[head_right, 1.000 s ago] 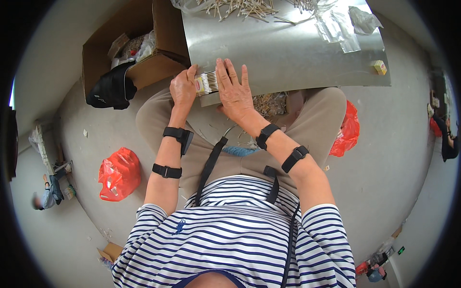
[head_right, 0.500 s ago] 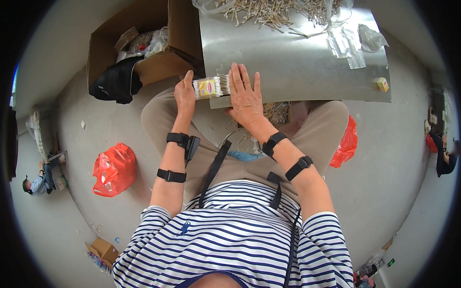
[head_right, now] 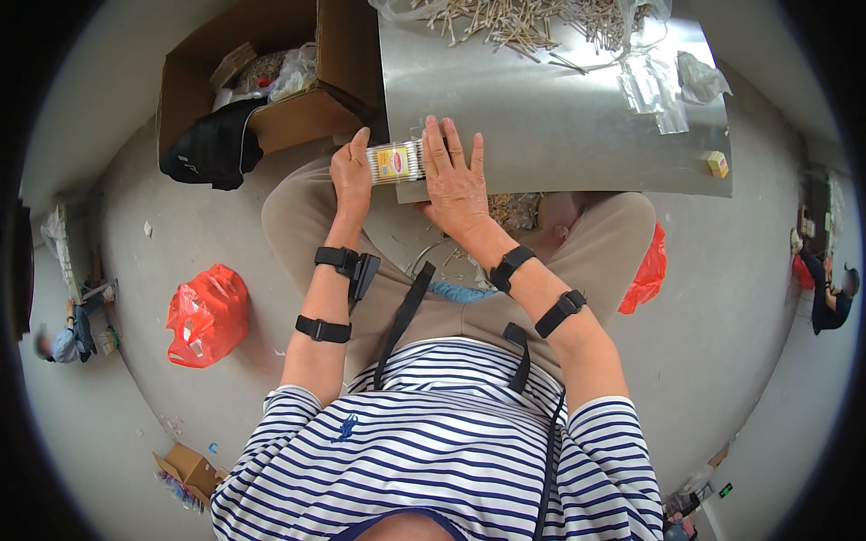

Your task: Manually organizing and packing wooden cotton swabs into plastic bags.

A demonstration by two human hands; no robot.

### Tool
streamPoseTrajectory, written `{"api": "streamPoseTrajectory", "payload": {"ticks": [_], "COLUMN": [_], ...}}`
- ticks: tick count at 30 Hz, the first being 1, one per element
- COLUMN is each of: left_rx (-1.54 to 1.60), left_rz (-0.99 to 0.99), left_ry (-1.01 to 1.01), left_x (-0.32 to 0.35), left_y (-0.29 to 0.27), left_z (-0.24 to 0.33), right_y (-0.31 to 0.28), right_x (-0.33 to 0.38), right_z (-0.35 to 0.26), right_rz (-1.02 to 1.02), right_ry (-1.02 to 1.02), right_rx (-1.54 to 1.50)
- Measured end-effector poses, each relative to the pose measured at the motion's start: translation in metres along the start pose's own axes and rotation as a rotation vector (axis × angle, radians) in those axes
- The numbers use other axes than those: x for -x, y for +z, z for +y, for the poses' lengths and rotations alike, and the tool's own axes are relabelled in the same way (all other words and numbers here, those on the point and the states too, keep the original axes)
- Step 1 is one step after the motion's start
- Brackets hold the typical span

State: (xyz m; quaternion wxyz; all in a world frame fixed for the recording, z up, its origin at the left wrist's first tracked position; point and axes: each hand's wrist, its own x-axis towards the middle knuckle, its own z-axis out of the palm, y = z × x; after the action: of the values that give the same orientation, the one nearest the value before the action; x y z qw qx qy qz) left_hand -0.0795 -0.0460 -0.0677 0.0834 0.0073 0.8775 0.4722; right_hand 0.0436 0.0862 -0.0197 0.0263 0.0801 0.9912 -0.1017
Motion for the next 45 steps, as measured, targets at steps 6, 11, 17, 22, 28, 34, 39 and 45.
{"api": "streamPoseTrajectory", "payload": {"ticks": [6,11,17,22,28,34,39,45], "left_rx": [0.042,0.072,-0.045,0.008,0.138,-0.007,0.019,0.308], "left_rz": [-0.019,-0.034,-0.01,-0.01,-0.024,-0.015,-0.021,0.042], "left_ry": [-0.014,-0.042,-0.005,-0.034,-0.081,-0.059,-0.057,-0.204], "left_x": [-0.001,-0.002,-0.004,-0.003,0.0,-0.003,-0.003,0.0], "left_y": [-0.002,-0.001,-0.003,0.0,0.002,-0.003,0.0,-0.019], "left_z": [-0.001,-0.002,-0.005,-0.004,0.0,-0.003,-0.004,-0.013], "right_y": [-0.005,-0.005,-0.009,0.001,0.004,-0.005,-0.001,0.003], "right_x": [-0.003,-0.006,0.005,0.005,0.001,0.005,0.003,0.001], "right_z": [-0.004,-0.004,0.002,-0.01,-0.022,-0.004,-0.015,-0.019], "right_rz": [-0.004,-0.011,0.003,0.004,0.032,-0.003,0.037,0.021], "right_ry": [-0.021,-0.055,-0.003,0.058,0.067,0.018,0.044,0.025], "right_rx": [-0.034,-0.038,-0.034,-0.026,-0.077,-0.009,-0.054,-0.017]}}
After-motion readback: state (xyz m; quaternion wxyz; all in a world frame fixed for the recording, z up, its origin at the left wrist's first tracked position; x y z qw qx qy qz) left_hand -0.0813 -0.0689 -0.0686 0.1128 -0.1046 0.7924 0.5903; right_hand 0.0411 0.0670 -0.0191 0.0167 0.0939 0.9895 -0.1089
